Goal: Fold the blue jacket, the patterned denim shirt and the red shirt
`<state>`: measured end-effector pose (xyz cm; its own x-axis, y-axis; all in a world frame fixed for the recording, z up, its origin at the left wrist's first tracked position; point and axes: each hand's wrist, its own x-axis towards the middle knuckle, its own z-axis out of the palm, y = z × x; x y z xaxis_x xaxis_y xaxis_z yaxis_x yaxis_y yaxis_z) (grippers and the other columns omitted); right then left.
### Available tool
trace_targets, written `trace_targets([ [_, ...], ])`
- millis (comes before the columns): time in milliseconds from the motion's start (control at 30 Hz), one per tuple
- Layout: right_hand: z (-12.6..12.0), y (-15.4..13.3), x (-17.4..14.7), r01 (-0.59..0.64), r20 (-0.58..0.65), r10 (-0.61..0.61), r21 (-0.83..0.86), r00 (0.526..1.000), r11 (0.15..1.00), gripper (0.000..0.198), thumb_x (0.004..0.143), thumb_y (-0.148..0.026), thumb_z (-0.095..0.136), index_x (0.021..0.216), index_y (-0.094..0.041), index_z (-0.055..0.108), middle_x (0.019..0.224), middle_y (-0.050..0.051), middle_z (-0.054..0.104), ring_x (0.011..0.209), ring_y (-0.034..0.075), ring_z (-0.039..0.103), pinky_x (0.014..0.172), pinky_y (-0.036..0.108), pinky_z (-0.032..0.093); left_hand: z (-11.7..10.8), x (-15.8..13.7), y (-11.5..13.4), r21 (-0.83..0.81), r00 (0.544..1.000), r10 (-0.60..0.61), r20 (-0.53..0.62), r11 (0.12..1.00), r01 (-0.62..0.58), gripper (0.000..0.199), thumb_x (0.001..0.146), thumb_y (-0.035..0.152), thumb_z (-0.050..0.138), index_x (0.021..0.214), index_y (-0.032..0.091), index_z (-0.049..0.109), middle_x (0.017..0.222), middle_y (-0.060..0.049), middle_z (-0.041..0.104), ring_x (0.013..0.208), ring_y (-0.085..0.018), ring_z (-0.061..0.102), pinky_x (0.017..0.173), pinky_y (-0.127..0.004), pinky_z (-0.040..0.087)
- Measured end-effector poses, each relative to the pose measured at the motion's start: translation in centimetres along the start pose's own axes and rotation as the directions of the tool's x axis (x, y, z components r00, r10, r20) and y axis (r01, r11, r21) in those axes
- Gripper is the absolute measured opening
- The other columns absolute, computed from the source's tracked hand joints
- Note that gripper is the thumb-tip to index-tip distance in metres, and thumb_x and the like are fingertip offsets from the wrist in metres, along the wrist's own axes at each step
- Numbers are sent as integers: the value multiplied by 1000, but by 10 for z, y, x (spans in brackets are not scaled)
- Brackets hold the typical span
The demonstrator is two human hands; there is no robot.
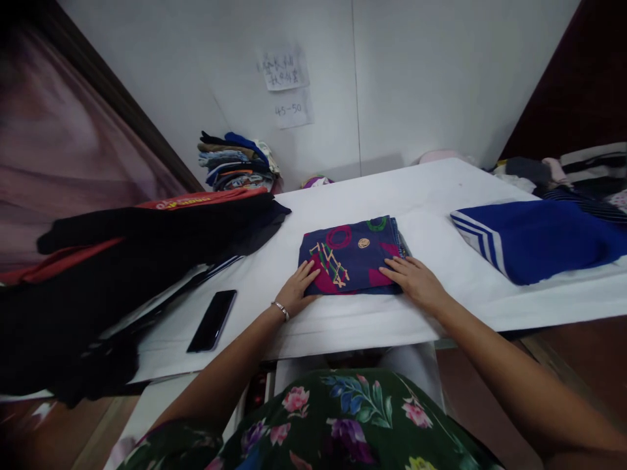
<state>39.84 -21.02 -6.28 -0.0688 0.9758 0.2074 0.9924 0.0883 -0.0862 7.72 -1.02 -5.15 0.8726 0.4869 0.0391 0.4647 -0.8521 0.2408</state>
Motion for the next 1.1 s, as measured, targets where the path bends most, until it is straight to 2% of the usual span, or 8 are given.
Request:
trace_targets([
  [200,19,6,-8,60,1,-60,15,998,998,70,74,-6,43,138,-32,51,146,3,47,138,25,38,108,52,30,2,-2,3,-1,1000,-4,1,1000,4,74,78,18,67,146,21,39,158,-11,25,148,-26,12,117,-47,27],
  [333,26,6,-16,32,3,-32,-16,999,999,68,75,-9,42,139,-28,51,148,6,45,139,27,36,108,56,29,-6,-10,5,-67,999,-40,28,997,41,70,82,37,65,146,24,39,158,-9,26,148,-26,14,117,-51,23],
  [433,17,-8,-13,-16,7,16,-28,1000,999,64,75,-18,46,138,-25,52,148,10,43,140,31,33,110,60,23,-16,-6,8,-86,993,-122,-8,989,121,62,89,51,53,145,26,41,158,-7,26,148,-23,16,118,-51,16],
  [600,-13,-68,42,-65,-105,72,65,992,996,58,90,-48,42,144,-26,44,155,8,31,144,30,22,115,56,18,-25,38,18,-38,952,-263,-159,965,260,58,95,52,38,146,25,39,160,-7,22,148,-22,15,118,-49,15],
  [700,-15,-94,90,-91,-171,108,107,979,990,64,93,-54,35,148,-21,37,158,12,24,146,30,16,114,55,20,-18,66,23,10,924,-338,-177,939,345,63,94,56,36,147,22,37,160,-9,20,148,-26,13,117,-53,16],
  [800,3,-92,118,-157,-152,168,82,974,984,66,93,-57,32,149,-21,35,157,13,27,146,31,18,114,57,18,-6,78,26,27,911,-389,-138,918,396,67,93,58,31,149,21,34,159,-10,23,147,-28,15,115,-57,18],
  [967,38,-69,115,-249,-27,250,34,968,968,67,93,-62,28,145,-23,43,153,12,35,144,31,23,113,58,19,3,75,27,41,904,-396,-161,912,407,68,92,60,30,147,20,38,156,-10,31,145,-29,20,115,-57,19],
  [1100,30,-63,123,-276,33,275,43,961,960,71,92,-65,25,145,-21,43,154,14,33,144,31,22,112,58,22,5,75,26,51,905,-388,-177,914,402,66,93,59,30,146,21,39,155,-10,34,145,-30,22,115,-58,19],
])
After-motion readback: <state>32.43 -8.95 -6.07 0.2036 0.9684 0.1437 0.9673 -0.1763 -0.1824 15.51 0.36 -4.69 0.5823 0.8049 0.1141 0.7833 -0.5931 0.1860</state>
